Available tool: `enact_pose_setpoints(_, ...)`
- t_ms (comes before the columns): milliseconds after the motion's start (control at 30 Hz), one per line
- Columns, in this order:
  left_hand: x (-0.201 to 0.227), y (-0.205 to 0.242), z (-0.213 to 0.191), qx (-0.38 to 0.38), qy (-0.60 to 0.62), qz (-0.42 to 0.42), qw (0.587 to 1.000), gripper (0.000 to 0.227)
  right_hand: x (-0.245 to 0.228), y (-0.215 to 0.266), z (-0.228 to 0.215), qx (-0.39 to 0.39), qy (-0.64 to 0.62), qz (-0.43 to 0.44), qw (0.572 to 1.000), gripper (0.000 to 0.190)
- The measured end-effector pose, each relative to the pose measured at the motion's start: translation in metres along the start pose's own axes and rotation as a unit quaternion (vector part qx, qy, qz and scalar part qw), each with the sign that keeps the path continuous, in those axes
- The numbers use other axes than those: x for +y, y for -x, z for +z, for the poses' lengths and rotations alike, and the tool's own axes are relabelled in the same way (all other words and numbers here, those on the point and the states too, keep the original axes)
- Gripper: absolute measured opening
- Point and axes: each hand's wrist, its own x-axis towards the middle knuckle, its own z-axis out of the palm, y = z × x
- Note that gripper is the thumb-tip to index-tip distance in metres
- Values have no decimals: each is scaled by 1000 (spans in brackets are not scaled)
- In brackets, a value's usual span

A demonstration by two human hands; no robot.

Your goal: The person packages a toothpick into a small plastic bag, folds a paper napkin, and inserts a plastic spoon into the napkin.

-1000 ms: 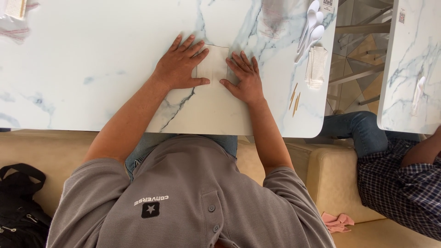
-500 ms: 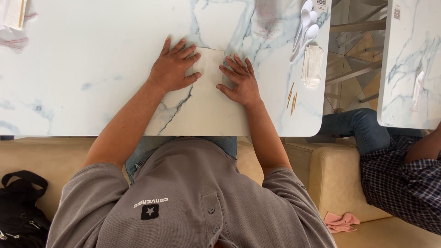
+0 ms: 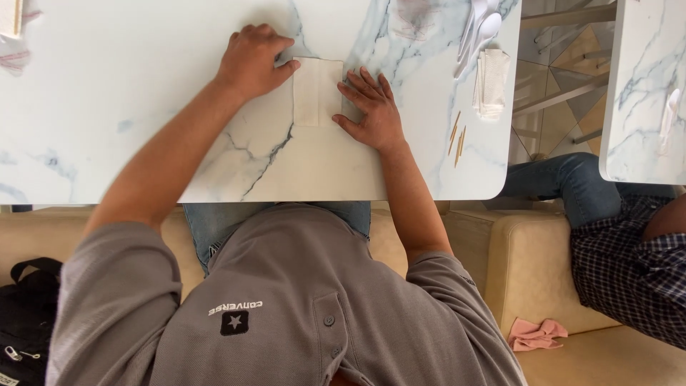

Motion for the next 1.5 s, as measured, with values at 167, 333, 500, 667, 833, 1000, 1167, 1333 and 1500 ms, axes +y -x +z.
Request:
enact_pose_setpoints(167, 15, -13, -16, -111, 28, -45, 992, 41, -2, -1, -2, -5, -3, 13, 1000, 57)
enact_pose_setpoints(333, 25, -17, -19, -155, 64, -94, 981, 25, 0, -1, -2, -11, 7, 6, 1000, 54)
enact_pose_setpoints(500, 27, -13, -13, -108, 86, -104, 985, 10, -2, -2, -3, -9, 4, 6, 1000, 51)
enact_pose_setpoints(667, 67, -6, -55, -112, 191, -184, 958, 17, -1, -2, -4, -12, 6, 9, 1000, 51)
enact_pose_setpoints(833, 102, -2, -83, -174, 220, -275, 920, 64, -1, -3, -6, -23, 6, 11, 1000, 51)
enact_pose_setpoints(1000, 108, 7, -69, -142, 262, -273, 915, 65, -1, -3, -7, -23, 4, 6, 1000, 52)
enact_pose_setpoints(1167, 109, 11, -53, -93, 287, -268, 915, 58, -1, -3, -5, -12, 3, 1, 1000, 52)
enact_pose_setpoints(1333, 109, 13, -40, -94, 222, -251, 938, 68, -3, -3, -6, -8, 3, 4, 1000, 51)
enact_pose_setpoints(1500, 118, 15, -54, -115, 188, -281, 934, 88, -2, -3, -5, -17, 2, 8, 1000, 52)
